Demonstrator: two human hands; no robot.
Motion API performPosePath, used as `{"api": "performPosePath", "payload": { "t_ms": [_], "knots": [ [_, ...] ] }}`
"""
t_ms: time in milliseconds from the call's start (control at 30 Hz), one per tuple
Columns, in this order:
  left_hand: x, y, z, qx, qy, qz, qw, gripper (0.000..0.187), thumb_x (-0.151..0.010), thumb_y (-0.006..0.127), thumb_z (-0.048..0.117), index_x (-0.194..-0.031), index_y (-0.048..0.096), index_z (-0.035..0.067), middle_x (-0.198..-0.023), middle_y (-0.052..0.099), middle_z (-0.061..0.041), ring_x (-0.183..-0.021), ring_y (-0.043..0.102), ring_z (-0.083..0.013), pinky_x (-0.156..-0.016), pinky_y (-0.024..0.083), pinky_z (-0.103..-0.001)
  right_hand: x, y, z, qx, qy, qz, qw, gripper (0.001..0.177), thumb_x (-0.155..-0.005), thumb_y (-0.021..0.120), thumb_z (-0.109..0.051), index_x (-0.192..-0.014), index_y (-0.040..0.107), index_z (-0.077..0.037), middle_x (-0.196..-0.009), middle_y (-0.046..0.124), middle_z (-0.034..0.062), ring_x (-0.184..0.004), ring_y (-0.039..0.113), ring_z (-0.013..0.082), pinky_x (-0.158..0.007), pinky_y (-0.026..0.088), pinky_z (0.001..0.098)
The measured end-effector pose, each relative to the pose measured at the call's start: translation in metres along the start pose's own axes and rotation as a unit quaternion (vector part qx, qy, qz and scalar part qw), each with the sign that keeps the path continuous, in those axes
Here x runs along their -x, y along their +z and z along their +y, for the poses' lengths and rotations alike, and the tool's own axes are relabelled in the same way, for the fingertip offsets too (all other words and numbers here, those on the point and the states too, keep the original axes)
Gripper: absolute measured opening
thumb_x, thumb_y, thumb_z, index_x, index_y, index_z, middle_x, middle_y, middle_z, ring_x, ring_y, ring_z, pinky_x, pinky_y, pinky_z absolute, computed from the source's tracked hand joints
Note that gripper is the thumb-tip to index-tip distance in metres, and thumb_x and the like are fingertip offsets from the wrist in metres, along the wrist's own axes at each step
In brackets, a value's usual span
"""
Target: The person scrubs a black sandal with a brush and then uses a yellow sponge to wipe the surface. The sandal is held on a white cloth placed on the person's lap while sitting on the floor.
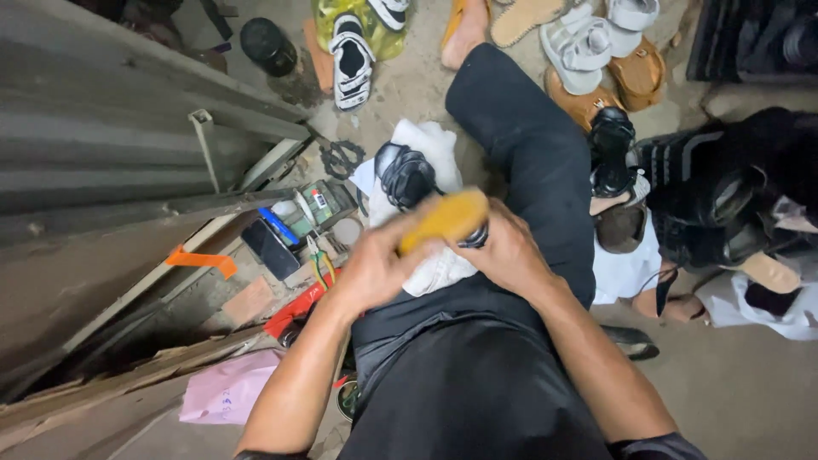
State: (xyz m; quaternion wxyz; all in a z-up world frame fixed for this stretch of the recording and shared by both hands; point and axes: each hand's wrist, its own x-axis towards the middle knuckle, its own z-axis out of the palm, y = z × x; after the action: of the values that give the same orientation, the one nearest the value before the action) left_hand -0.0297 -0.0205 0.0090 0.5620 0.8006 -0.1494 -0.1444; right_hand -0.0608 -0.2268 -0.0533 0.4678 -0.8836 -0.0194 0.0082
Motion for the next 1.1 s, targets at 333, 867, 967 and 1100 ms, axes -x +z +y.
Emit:
{"api": "performPosePath", "payload": {
  "t_ms": [333,867,967,1100],
  "knots": [
    [0.005,-0.001,-0.005,0.027,-0.011,0.024,0.999,0.047,-0.092,0.076,0.021,-0.135,0.065,0.006,-0.127,0.068,-0.026,-0.111,0.068,-0.0436,-0.087,0.056,-0.055,0.002,-0.004,-0.012,-0.036,0.009,-0.004,0.999,0.053,-0.077,0.089,-0.021,-0.122,0.065,-0.006,-0.104,0.071,0.0185,-0.103,0.070,0.0416,-0.087,0.055,0.0528],
    [0.019,-0.004,-0.005,0.004,-0.069,-0.004,0.998,0.052,-0.089,0.078,0.029,-0.136,0.065,0.011,-0.134,0.066,-0.018,-0.125,0.061,-0.0368,-0.101,0.051,-0.051,0.007,-0.004,-0.013,-0.050,0.047,-0.017,0.998,0.058,-0.076,0.090,-0.022,-0.125,0.064,-0.007,-0.108,0.072,0.0193,-0.105,0.070,0.0405,-0.092,0.054,0.0529],
    [0.016,-0.002,-0.008,0.011,-0.076,-0.017,0.997,0.053,-0.089,0.077,0.029,-0.138,0.064,0.010,-0.138,0.065,-0.017,-0.128,0.059,-0.0359,-0.105,0.049,-0.051,0.004,-0.009,-0.021,-0.053,0.059,-0.023,0.997,0.063,-0.075,0.089,-0.021,-0.130,0.061,-0.011,-0.115,0.072,0.0166,-0.109,0.068,0.0395,-0.095,0.053,0.0532],
    [0.016,-0.006,-0.010,-0.100,-0.042,0.069,0.992,0.040,-0.089,0.078,0.027,-0.122,0.072,0.007,-0.119,0.073,-0.022,-0.105,0.071,-0.0435,-0.083,0.059,-0.052,0.002,-0.011,-0.017,-0.114,0.072,-0.042,0.990,0.071,-0.072,0.090,-0.016,-0.136,0.059,-0.010,-0.125,0.070,0.0195,-0.116,0.066,0.0405,-0.100,0.050,0.0543]
  ]
}}
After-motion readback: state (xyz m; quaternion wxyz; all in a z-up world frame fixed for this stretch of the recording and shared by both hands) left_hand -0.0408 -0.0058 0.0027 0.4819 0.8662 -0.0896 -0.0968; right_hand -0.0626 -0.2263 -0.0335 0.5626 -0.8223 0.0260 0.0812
